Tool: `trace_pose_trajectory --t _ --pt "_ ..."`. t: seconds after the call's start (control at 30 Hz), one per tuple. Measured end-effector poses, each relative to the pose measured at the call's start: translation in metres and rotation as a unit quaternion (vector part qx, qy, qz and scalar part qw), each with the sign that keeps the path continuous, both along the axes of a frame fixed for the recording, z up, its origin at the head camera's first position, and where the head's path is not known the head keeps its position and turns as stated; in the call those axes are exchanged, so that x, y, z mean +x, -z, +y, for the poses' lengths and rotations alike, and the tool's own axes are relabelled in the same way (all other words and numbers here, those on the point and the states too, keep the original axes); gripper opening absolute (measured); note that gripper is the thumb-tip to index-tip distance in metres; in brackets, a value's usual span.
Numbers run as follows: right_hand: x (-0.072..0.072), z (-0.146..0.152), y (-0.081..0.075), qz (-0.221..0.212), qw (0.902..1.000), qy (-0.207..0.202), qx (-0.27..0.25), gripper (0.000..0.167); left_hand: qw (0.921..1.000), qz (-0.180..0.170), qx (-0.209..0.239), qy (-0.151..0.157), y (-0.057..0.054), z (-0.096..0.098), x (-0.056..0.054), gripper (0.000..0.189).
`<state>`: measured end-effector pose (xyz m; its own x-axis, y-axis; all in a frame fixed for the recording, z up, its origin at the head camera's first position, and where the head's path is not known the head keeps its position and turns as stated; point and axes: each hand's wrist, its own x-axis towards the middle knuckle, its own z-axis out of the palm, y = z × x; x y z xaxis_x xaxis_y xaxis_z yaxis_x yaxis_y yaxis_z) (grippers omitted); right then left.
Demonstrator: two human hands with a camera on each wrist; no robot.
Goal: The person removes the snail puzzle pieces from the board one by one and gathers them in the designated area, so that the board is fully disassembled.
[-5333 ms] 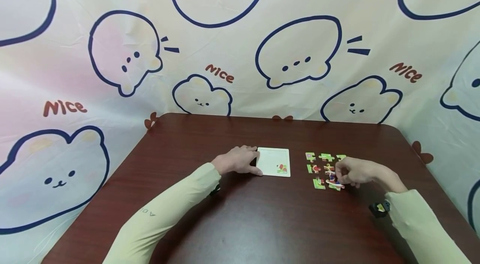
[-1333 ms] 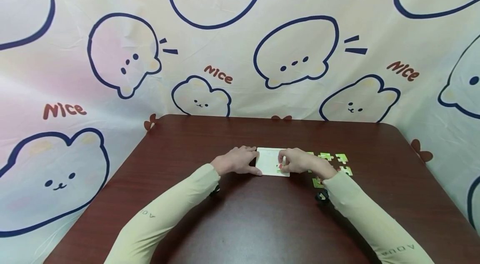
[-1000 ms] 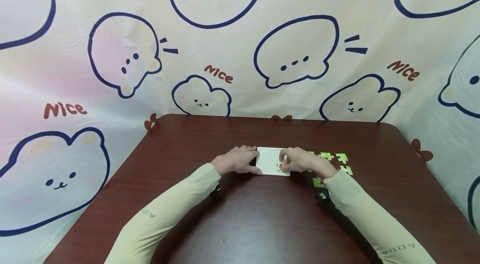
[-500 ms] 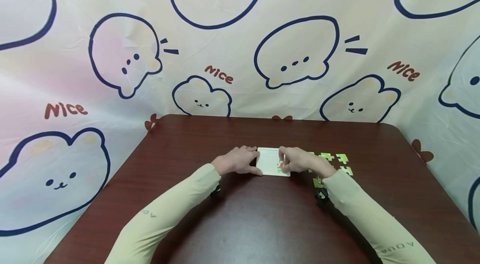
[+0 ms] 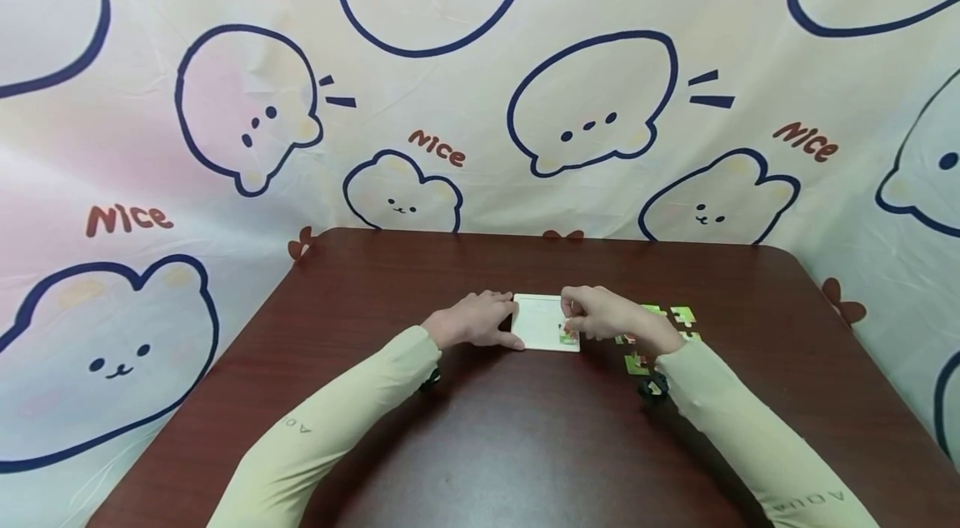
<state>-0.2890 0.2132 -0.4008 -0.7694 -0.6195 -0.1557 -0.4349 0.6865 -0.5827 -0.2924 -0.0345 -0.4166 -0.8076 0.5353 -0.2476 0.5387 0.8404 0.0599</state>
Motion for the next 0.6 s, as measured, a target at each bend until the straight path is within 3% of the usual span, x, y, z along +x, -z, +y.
trace_pose_trajectory --t 0.43,0.6 --pt "0.016 0.039 -0.012 -0.002 0.9999 0.010 -0.002 0.013 0.9999 -0.001 0.005 0.015 -0.004 0.003 -0.001 0.050" --pt "0.019 0.055 -0.014 0.000 1.0000 0.008 -0.006 0.014 0.9999 -0.006 0.012 0.005 -0.002 0.000 0.001 0.051"
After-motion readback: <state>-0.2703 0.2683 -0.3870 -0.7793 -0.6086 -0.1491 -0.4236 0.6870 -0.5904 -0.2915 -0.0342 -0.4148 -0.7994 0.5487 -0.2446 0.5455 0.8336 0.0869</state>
